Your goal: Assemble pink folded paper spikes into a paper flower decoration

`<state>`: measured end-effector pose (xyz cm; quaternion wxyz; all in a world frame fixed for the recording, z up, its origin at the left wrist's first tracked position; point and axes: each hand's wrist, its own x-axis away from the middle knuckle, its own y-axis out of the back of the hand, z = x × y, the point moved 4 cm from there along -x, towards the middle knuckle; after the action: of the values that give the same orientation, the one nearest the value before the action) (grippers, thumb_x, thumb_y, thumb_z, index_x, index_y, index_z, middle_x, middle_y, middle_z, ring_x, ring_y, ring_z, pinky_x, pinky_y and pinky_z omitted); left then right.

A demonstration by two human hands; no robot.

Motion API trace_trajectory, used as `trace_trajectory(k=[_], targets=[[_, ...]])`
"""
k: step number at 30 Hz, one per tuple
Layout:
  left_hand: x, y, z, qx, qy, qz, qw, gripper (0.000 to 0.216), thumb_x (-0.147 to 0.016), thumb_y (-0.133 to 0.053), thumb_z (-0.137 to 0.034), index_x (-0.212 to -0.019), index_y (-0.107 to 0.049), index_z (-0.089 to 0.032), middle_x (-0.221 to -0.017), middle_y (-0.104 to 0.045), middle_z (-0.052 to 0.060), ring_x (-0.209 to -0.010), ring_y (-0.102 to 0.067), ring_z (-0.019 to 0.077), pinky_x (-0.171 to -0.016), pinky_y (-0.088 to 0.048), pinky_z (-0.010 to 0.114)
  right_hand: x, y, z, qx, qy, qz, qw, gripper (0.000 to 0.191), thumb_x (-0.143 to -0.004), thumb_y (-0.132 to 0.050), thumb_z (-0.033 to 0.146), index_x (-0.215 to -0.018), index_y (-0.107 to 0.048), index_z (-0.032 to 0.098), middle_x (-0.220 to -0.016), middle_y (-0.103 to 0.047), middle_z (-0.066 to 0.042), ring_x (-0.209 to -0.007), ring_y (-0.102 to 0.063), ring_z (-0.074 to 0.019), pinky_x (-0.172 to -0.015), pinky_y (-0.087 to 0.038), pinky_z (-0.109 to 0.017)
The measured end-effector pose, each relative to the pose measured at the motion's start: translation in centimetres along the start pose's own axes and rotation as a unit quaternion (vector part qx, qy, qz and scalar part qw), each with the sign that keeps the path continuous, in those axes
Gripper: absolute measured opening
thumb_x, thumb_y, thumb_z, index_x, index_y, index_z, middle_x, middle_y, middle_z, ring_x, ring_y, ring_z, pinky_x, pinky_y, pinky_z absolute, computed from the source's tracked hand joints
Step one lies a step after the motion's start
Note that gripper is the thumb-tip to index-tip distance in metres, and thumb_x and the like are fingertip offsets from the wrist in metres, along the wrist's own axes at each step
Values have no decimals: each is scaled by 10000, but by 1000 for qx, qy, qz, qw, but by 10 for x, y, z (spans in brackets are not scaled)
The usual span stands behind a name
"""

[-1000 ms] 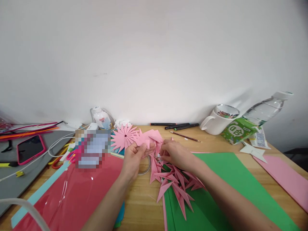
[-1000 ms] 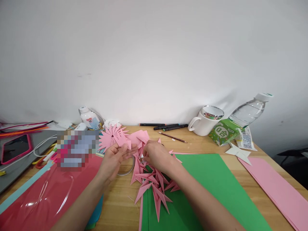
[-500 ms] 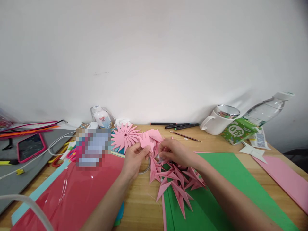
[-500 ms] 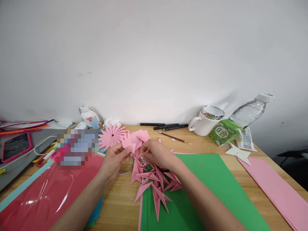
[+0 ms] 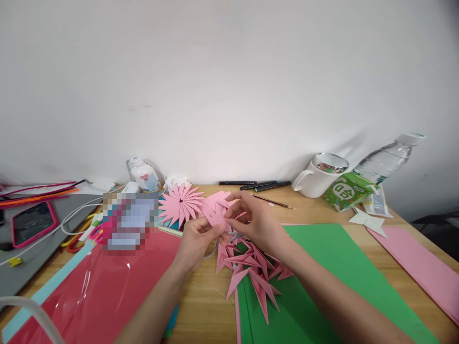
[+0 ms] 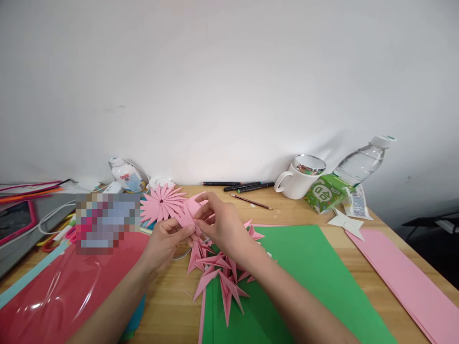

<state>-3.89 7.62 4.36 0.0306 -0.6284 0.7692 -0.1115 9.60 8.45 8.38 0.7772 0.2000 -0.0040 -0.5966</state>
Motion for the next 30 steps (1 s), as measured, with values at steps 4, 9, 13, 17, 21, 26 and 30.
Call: trace_trajectory(k=[4, 9, 13, 17, 21, 26, 30], targets=[[1, -1, -1, 12, 15, 4, 1000, 206, -633, -741, -283, -637, -621, -116, -594, -693, 49, -554, -662, 175, -607, -541, 289, 2, 1, 7, 36, 34, -8, 999, 378, -708, -539, 62, -1049, -458, 205, -771, -596, 6, -691, -583, -114, -638, -511, -259], [3, -3, -3, 19, 6, 14, 1000, 239, -661, -716, -326, -616, -588, -129, -610, -692, 58, -627, -684, 229, -620, -554, 345, 6, 4, 14, 96, 76, -22, 992, 376, -735, -531, 64, -1069, -447, 216, -831, -563, -9, -727, -569, -120, -629, -496, -254], [5, -3, -8, -22, -30, -16, 999, 231, -615, -745, -335, -596, -629, -136, -545, -668, 36, -554, -673, 220, -593, -560, 335, 9, 2, 19, 134, 95, -23, 986, 275, -754, -511, 59, -976, -471, 218, -918, -533, -23, -712, -554, -107, -613, -488, -248], [5, -3, -9, -40, -52, -25, 998, 228, -634, -725, -367, -675, -678, -148, -652, -710, 55, -571, -678, 215, -639, -567, 346, 10, 4, 23, 141, 115, -41, 982, 206, -768, -507, 70, -917, -486, 211, -970, -520, -35, -759, -547, -118, -653, -507, -274], [5, 1, -8, -59, -71, -48, 995, 193, -681, -696, -337, -718, -683, -148, -669, -716, 50, -589, -682, 205, -648, -565, 325, 10, 11, 32, 76, 130, -28, 988, 137, -784, -530, 85, -865, -530, 195, -977, -520, -42, -854, -537, -122, -724, -520, -266], [6, 5, -10, -67, -91, -68, 991, 181, -702, -683, -312, -664, -672, -136, -707, -725, 66, -613, -688, 210, -644, -564, 315, 9, 14, 35, 62, 89, 17, 994, 52, -810, -559, 150, -785, -596, 176, -968, -541, -51, -892, -544, -133, -681, -492, -236], [7, 3, -11, -58, -83, -52, 994, 184, -709, -676, -317, -698, -680, -134, -723, -728, 74, -646, -693, 223, -683, -566, 342, 9, 10, 33, 134, 86, 21, 987, 114, -834, -511, 124, -801, -607, 174, -979, -560, -50, -822, -555, -133, -681, -458, -271]])
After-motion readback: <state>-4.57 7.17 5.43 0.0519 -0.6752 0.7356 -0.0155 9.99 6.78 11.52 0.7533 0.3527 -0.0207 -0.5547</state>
